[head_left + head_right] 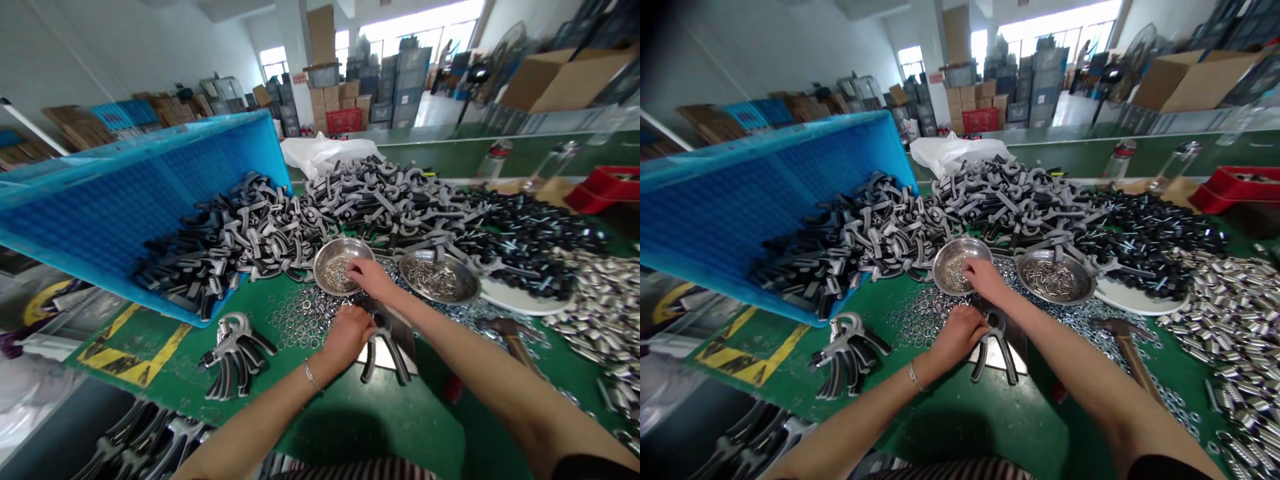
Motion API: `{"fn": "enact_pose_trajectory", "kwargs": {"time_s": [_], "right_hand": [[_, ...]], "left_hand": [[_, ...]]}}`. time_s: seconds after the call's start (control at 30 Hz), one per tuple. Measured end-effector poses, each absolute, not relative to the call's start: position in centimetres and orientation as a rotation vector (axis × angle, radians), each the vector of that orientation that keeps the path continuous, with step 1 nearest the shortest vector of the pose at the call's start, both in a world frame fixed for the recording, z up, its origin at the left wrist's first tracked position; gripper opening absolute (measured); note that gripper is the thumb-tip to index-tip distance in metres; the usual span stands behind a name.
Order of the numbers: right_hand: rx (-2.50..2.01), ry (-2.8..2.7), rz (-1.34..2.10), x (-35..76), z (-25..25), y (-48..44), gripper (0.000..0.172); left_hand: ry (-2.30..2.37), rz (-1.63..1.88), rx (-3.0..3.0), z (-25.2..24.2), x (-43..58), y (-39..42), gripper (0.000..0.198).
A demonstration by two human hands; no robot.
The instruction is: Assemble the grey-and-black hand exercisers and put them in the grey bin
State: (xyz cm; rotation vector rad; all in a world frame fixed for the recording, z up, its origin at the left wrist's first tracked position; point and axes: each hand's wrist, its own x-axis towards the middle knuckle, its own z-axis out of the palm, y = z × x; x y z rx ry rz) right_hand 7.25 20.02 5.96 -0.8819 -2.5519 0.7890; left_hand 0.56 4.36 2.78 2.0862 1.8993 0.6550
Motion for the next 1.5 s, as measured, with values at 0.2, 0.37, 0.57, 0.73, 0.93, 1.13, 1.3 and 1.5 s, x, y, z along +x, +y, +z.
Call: {"fn": "enact_pose_trajectory", "kwargs": {"time_s": [0.2, 0.37, 0.57, 0.73, 0.93, 1.13, 1.3, 1.5], "right_hand": [[-0.999, -2.295, 1.024, 15.8, 4.9, 15.4, 0.033], [-1.007, -2.301, 0.928, 19.6, 2.9, 11.3, 0.022], [-0.725, -2.542, 0.454, 19.3, 1.3, 10.4, 0.022], [-0.686, -2.633, 0.325, 18.7, 0.9, 10.8, 0.026], [-0.583, -2.746, 0.169, 18.6, 1.0, 10.9, 0.023], [-0.41, -2.836, -0.033, 20.4, 0.8, 9.3, 0.046], [-0.487, -2.886, 0.047, 22.5, 1.3, 8.9, 0.065], [-1.113, -2.635, -0.105, 32.9, 1.0, 10.5, 0.045]], "left_hand": [[1.897, 0.49, 2.399, 1.9, 0.7, 3.1, 0.025], [1.823, 0.387, 2.623, 1.1, 0.6, 0.8, 0.034], [1.887, 0.368, 2.516, 0.9, 1.0, -0.3, 0.042], [1.866, 0.662, 2.168, 0.7, 1.0, -0.3, 0.044], [1.877, 0.798, 2.037, 3.3, -2.7, 3.0, 0.029], [2.239, 0.161, 2.165, 6.4, -8.7, 10.0, 0.026], [2.308, -0.019, 2.093, 5.8, -9.7, 13.5, 0.02], [2.335, -0.075, 2.037, 4.7, -9.8, 14.1, 0.02]]}}
